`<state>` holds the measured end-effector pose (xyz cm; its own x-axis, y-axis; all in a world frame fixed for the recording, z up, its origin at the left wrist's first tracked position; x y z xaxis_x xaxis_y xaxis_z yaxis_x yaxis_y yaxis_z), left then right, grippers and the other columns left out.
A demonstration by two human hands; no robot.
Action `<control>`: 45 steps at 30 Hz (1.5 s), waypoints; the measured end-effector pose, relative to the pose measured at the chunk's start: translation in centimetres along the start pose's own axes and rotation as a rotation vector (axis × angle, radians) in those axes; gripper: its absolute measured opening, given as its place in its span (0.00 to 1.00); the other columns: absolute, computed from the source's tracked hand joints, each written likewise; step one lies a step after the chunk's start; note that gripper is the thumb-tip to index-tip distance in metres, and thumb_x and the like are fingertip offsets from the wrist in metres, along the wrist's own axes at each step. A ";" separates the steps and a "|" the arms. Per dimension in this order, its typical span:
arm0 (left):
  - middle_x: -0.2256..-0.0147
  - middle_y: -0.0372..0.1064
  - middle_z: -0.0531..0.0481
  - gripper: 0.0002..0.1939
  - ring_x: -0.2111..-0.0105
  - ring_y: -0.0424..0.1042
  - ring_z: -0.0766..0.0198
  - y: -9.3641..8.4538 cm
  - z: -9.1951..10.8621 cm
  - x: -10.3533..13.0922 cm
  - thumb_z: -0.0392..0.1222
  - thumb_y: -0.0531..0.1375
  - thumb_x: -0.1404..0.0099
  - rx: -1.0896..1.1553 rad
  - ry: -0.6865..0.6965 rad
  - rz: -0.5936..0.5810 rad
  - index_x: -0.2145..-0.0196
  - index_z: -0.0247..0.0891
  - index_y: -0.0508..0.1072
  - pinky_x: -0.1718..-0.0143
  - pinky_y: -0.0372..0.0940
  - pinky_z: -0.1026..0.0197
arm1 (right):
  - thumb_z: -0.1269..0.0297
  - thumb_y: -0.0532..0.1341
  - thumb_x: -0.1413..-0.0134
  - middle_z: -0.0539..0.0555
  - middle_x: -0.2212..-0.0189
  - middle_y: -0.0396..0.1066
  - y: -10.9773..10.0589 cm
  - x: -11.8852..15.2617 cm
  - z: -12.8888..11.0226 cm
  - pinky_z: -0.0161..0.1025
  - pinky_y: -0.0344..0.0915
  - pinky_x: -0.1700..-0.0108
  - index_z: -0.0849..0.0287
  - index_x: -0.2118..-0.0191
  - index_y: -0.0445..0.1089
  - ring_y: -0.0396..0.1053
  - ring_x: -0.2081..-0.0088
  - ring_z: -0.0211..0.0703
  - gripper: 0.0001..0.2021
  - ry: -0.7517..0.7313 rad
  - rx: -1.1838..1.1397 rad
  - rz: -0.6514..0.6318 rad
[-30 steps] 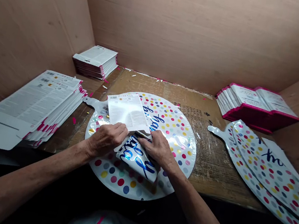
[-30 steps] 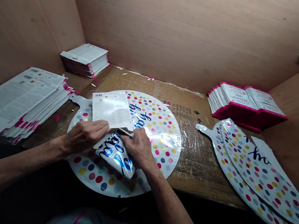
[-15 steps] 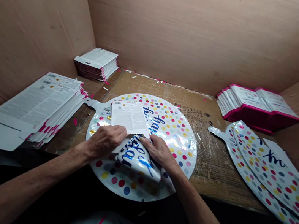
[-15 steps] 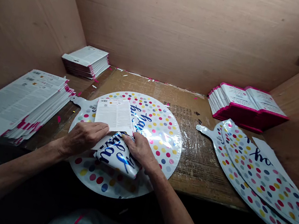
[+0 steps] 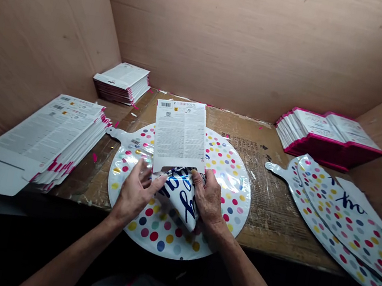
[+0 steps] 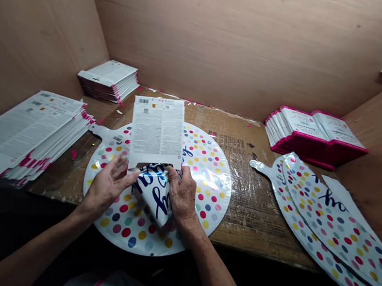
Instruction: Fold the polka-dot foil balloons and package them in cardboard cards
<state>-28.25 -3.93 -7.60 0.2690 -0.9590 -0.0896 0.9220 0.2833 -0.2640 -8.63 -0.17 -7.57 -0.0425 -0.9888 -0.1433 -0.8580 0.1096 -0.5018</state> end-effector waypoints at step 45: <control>0.46 0.71 0.44 0.40 0.45 0.69 0.49 4.5 3.8 -0.5 0.69 0.50 0.37 1.262 -0.391 -0.057 0.38 0.38 0.63 0.41 0.62 0.50 | 0.77 0.50 0.43 0.71 0.39 0.59 1.8 6.6 -4.4 0.54 0.60 0.37 0.74 0.37 0.57 0.50 0.34 0.55 0.27 -0.861 0.474 -0.028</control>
<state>-23.19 -2.23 -5.09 0.0872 -0.9694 0.2293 0.5022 0.2416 0.8303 -12.76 -6.93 -5.64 0.5241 -0.6002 -0.6042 -0.5504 0.3027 -0.7781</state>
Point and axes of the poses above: each hand's wrist, its own x-axis away from the middle knuckle, its own y-axis out of the palm, z = x × y, the point moved 4 cm from there along -x, towards the middle knuckle
